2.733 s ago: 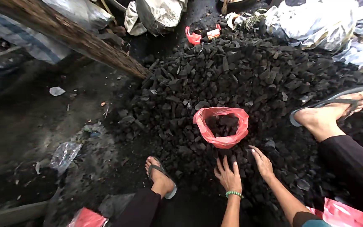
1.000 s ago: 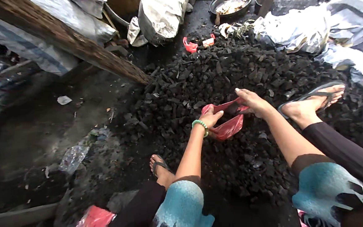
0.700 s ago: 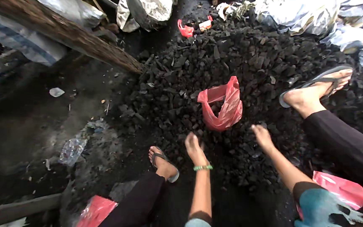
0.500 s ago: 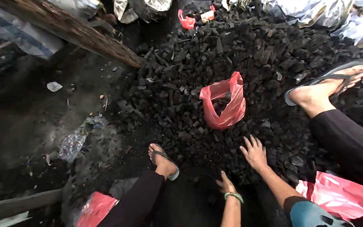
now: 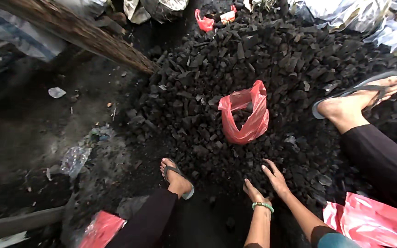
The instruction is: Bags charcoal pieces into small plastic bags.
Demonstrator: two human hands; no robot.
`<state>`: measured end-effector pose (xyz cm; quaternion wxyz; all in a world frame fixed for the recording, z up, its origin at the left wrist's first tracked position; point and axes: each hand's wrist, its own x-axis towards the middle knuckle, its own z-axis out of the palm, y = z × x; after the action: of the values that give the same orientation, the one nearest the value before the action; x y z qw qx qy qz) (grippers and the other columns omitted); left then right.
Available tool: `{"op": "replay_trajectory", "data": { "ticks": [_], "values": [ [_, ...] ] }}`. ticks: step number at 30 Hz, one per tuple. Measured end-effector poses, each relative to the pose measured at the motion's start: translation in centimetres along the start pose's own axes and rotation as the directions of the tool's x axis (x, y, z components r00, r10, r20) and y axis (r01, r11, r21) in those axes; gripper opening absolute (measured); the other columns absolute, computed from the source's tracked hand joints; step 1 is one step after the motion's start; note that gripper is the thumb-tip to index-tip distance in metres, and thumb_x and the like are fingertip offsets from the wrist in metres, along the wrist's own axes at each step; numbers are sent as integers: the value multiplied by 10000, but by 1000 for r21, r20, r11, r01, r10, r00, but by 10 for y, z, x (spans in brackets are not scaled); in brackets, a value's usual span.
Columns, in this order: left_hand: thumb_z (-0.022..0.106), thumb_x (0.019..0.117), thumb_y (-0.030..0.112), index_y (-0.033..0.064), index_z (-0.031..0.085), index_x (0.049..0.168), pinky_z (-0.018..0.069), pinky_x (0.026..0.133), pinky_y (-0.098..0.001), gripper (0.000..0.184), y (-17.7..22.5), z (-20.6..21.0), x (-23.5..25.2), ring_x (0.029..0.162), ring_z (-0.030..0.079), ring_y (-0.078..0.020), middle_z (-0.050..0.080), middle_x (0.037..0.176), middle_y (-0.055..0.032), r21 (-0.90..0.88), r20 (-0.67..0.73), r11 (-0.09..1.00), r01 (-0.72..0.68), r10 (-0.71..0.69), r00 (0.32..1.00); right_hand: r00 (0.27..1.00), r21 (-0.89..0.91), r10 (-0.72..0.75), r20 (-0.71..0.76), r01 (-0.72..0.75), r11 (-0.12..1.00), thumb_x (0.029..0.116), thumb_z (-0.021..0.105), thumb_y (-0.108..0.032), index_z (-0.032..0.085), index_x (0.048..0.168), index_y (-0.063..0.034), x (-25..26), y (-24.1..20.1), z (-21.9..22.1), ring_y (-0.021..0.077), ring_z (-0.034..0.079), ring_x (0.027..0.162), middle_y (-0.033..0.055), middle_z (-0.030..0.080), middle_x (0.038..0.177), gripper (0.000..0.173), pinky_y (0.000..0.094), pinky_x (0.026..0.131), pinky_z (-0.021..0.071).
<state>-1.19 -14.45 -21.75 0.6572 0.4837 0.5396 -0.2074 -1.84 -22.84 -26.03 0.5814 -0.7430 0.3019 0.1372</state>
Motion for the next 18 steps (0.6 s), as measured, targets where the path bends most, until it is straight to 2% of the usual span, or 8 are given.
{"op": "replay_trajectory", "data": {
  "ticks": [2, 5, 8, 10, 11, 13, 16, 18],
  "values": [
    [268, 1102, 531, 204, 150, 1636, 340, 1045, -721, 638, 11, 2, 4, 1464, 303, -429, 235, 1651, -201, 84, 56, 995, -49, 44, 997, 999, 37, -1, 32, -1, 999, 1074, 455, -430, 487, 1526, -189, 0, -5, 7, 304, 456, 1436, 130, 508, 1535, 514, 584, 1166, 340],
    [320, 1101, 506, 208, 269, 1602, 364, 1010, -711, 585, 25, 3, 8, 1428, 352, -423, 308, 1616, -200, 184, 118, 976, -114, 93, 989, 1000, 148, -15, 18, 13, 989, 1053, 510, -411, 558, 1465, -162, 0, -15, 13, 272, 484, 1407, 120, 551, 1490, 483, 553, 1161, 361],
    [353, 1111, 437, 174, 377, 1552, 394, 976, -672, 514, 36, 6, -7, 1382, 407, -394, 385, 1572, -190, 248, 190, 940, -232, 187, 964, 991, 325, -30, -129, 71, 943, 1027, 601, -283, 668, 1254, -44, 0, -29, 13, 222, 609, 1184, 140, 670, 1248, 336, 482, 1036, 461],
    [360, 1120, 370, 132, 459, 1496, 411, 973, -611, 456, 46, 13, -27, 1342, 450, -355, 447, 1527, -178, 247, 250, 906, -343, 283, 926, 965, 404, -60, -256, 163, 900, 1018, 594, -208, 686, 1144, 1, -2, -47, 10, 151, 640, 999, 108, 695, 1078, 261, 395, 925, 509],
    [380, 1120, 322, 97, 508, 1450, 419, 972, -561, 420, 52, 19, -38, 1299, 483, -328, 496, 1478, -182, 229, 283, 875, -427, 360, 889, 945, 424, -96, -312, 229, 876, 1022, 572, -180, 682, 1121, 17, -4, -59, 6, 113, 636, 945, 87, 690, 1034, 246, 348, 890, 517],
    [443, 1099, 257, 58, 555, 1394, 424, 1045, -506, 374, 66, 31, -59, 1283, 515, -289, 547, 1414, -184, 177, 378, 774, -608, 517, 768, 887, 431, -211, -411, 393, 812, 1016, 518, -152, 668, 1124, 42, -5, -87, -6, 68, 631, 928, 61, 686, 1028, 268, 295, 877, 525],
    [463, 1084, 325, 107, 587, 1379, 459, 1022, -467, 387, 104, 49, -101, 1248, 547, -229, 569, 1391, -112, 93, 499, 572, -815, 682, 535, 766, 457, -382, -516, 624, 634, 988, 494, -230, 671, 1128, -35, 2, -144, -25, 15, 664, 916, -33, 710, 1010, 299, 241, 846, 572],
    [442, 1084, 355, 125, 560, 1418, 458, 1024, -495, 423, 142, 62, -127, 1287, 530, -254, 536, 1446, -119, 59, 561, 440, -896, 728, 395, 676, 471, -467, -570, 734, 489, 995, 504, -260, 673, 1113, -78, 12, -194, -36, 17, 677, 922, -62, 727, 1006, 275, 238, 849, 579]
  ]
}}
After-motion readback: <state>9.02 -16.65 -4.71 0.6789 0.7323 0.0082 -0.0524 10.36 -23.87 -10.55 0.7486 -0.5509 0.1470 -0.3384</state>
